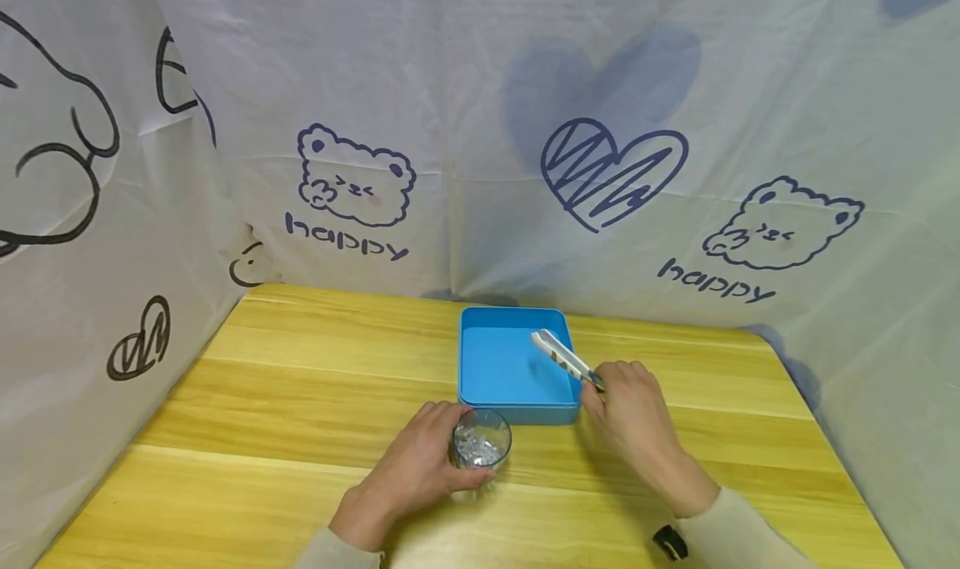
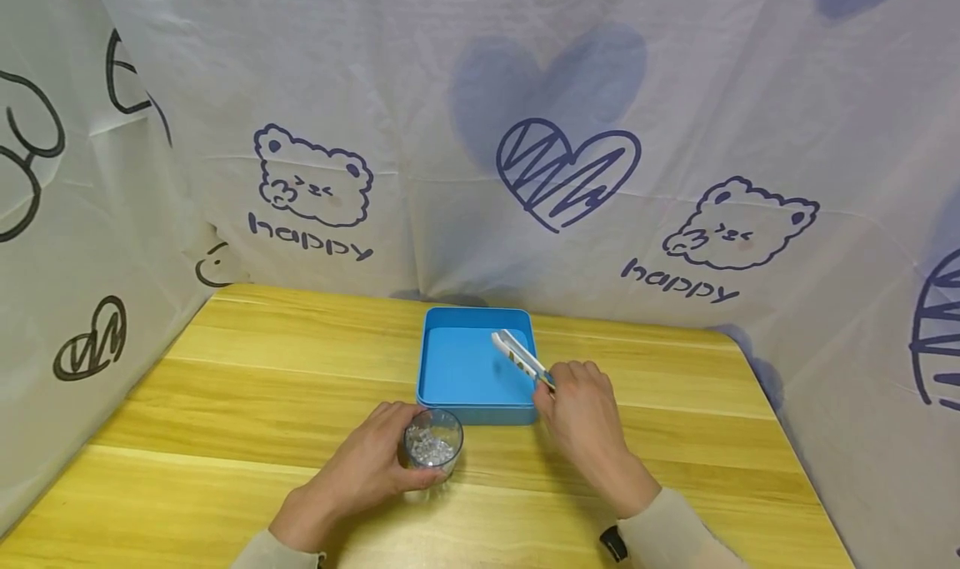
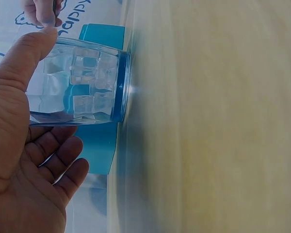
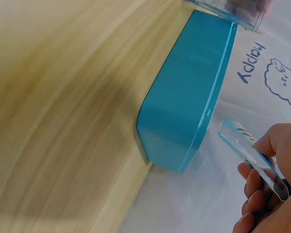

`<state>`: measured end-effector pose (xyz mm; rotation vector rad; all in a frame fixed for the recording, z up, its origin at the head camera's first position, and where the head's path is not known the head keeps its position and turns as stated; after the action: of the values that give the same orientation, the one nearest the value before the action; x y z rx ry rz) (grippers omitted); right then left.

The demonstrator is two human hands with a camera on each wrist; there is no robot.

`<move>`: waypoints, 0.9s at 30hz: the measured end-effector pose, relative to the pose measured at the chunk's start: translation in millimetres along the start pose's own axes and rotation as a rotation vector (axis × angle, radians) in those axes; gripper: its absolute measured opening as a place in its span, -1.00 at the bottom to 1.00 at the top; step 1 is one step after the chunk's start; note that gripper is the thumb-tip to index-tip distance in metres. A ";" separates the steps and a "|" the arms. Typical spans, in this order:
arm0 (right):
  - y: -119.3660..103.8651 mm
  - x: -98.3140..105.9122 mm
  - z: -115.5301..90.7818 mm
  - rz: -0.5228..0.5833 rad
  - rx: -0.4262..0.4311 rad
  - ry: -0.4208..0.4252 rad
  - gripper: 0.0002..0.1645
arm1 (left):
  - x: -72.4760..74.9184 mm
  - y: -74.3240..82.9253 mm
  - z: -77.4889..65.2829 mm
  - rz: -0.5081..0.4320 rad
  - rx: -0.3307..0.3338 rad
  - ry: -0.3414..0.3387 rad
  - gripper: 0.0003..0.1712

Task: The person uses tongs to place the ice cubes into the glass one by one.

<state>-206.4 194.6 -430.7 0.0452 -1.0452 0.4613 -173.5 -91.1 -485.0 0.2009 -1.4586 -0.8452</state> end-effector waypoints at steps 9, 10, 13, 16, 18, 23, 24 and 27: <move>-12.8 18.7 -19.3 0.074 0.057 0.044 -0.89 | 0.0 -0.2 0.1 -0.003 0.012 -0.015 -0.02; -14.8 20.9 -21.7 0.078 0.070 0.053 -0.89 | 0.1 -0.1 0.0 -0.001 0.011 -0.015 -0.02; -20.8 26.4 -29.1 0.092 0.094 0.076 -0.90 | 0.8 0.4 -0.2 0.000 0.009 -0.016 -0.02; -25.8 29.9 -36.9 0.114 0.111 0.083 -0.90 | 0.9 0.5 0.0 -0.002 0.006 -0.013 -0.03; -28.3 31.0 -42.1 0.134 0.125 0.085 -0.89 | 0.8 0.4 0.4 -0.003 0.004 -0.011 -0.03; -33.1 30.1 -54.3 0.197 0.199 0.087 -0.86 | 1.0 0.7 0.5 -0.003 -0.002 -0.004 -0.03; -33.9 29.3 -56.4 0.210 0.218 0.088 -0.86 | 1.4 0.9 0.3 -0.001 -0.007 -0.002 -0.03; -35.7 25.7 -61.5 0.228 0.275 0.098 -0.93 | 1.9 1.0 0.5 0.008 -0.016 0.003 -0.04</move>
<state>-131.2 186.7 -434.0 0.1475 -0.8882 0.8053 -173.7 -91.3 -482.9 0.1843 -1.4488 -0.8498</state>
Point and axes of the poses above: each hand's wrist, its own z-axis towards the middle knuckle, its own x-axis out of the back of the hand, y = z × x, the point moved 2 cm from there along z, towards the middle knuckle
